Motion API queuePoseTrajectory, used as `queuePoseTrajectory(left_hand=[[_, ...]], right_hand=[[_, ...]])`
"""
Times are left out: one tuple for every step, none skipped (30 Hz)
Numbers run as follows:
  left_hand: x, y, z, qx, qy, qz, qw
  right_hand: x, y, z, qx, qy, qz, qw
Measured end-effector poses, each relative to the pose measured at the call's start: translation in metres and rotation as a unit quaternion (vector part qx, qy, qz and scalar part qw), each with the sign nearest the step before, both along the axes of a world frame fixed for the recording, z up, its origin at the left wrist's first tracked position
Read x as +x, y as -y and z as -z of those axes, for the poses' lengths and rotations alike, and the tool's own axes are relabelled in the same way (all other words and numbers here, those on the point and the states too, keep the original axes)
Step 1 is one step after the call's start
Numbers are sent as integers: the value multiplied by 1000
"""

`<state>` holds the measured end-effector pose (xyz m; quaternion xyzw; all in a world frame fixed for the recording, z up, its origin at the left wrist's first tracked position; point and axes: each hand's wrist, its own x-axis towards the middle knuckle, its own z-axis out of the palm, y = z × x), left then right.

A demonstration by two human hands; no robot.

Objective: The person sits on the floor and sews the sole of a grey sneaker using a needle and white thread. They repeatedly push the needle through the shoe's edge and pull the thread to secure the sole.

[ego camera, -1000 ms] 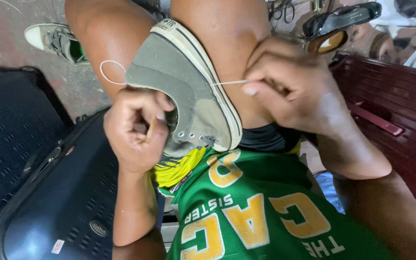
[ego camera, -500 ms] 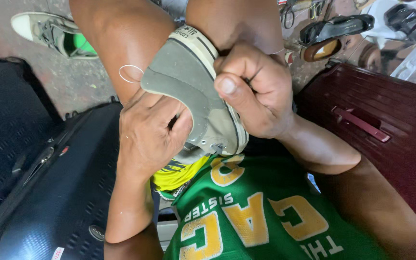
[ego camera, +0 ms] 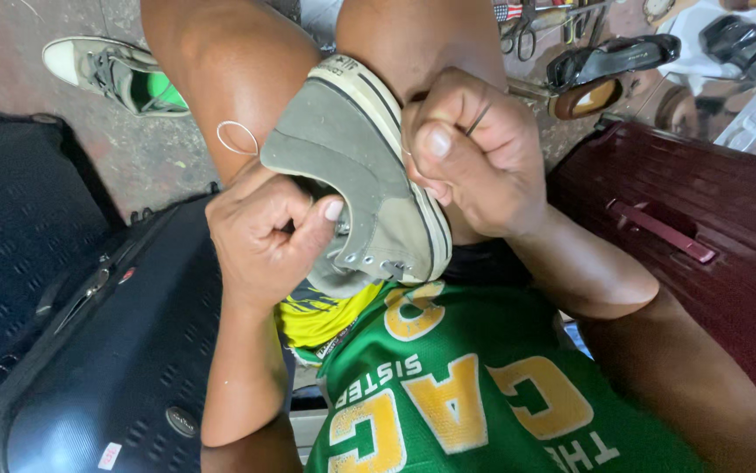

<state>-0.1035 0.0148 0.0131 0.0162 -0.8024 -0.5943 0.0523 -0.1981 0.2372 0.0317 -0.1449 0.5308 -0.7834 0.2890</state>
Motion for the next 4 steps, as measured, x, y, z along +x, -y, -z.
queuePoseTrajectory(left_hand=[[2, -2, 1, -3, 9, -4, 1000], [4, -4, 2, -6, 19, -9, 1000], [4, -5, 5, -10, 26, -14, 1000], [4, -6, 6, -16, 32, -20, 999]], right_hand=[[5, -6, 4, -9, 13, 2, 1000], [10, -13, 9, -17, 27, 3, 999], [16, -19, 16, -10, 24, 5, 1000], [26, -33, 15, -12, 25, 7, 1000]])
